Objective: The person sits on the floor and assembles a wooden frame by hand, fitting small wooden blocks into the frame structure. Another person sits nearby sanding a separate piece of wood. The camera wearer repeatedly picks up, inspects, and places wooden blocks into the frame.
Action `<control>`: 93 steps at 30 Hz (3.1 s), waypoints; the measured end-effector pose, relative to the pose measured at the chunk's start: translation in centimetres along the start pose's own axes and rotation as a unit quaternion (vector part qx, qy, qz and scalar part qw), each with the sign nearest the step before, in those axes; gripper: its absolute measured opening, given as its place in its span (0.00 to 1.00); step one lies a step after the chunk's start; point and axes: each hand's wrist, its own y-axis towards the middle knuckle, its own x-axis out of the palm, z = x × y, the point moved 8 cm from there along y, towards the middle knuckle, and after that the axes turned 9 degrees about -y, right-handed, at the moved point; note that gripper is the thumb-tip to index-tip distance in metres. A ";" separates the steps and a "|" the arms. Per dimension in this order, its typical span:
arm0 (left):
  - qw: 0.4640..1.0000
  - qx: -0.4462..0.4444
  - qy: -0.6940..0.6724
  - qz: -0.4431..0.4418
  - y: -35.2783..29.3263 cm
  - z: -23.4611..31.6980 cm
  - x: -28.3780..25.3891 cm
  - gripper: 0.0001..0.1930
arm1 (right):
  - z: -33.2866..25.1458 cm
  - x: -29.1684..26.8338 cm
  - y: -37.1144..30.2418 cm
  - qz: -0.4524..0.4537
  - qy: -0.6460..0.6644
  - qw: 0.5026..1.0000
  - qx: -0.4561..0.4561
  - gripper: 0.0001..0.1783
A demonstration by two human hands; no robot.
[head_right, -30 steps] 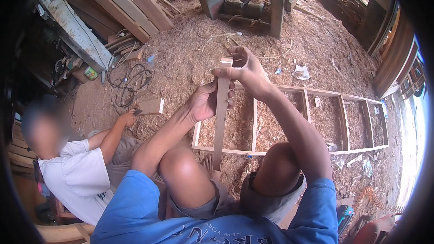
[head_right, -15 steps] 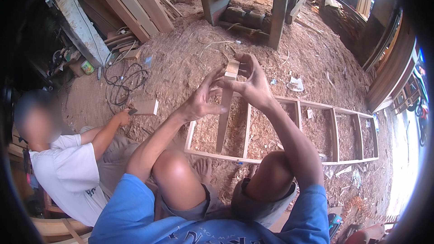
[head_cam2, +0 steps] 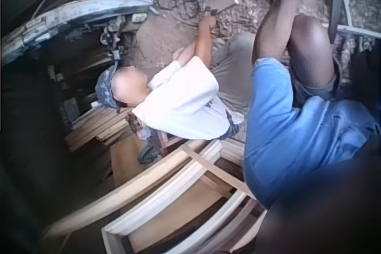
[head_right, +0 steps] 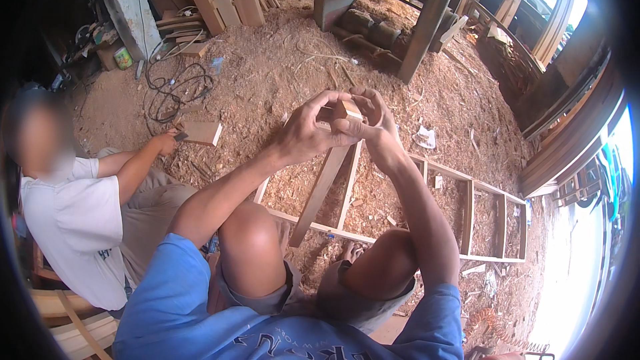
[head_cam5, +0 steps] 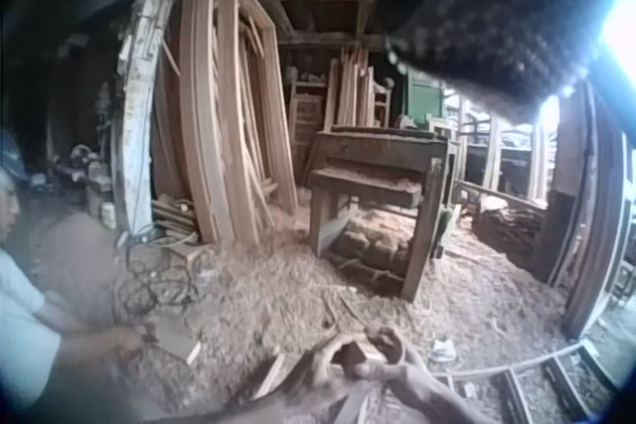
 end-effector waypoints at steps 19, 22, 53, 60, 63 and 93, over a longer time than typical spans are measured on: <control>0.772 -0.009 -0.628 -0.101 -1.0 1.3 -2.0 0.38 | -5.0 -1.2 -1.3 0.061 -0.204 0.964 -0.156 0.30; 0.758 -0.011 -0.632 -0.158 -1.4 1.8 -1.9 0.44 | -8.7 -0.3 -2.6 0.095 -0.258 0.920 -0.279 0.32; 0.932 -0.095 -0.343 -0.062 -9.5 6.1 3.9 0.41 | -12.1 6.2 -12.6 -0.027 -0.421 0.858 -0.291 0.37; 0.912 -0.162 -0.371 -0.074 -12.7 5.0 6.1 0.40 | -8.6 6.6 -15.5 0.045 -0.372 0.889 -0.265 0.31; 0.931 -0.136 -0.322 -0.106 -12.7 5.1 6.2 0.37 | -8.5 6.7 -15.9 0.061 -0.367 0.890 -0.264 0.29; 0.969 0.145 -0.094 0.180 -3.7 10.9 -9.2 0.37 | -9.8 -3.8 -6.7 0.065 -0.621 0.781 0.009 0.32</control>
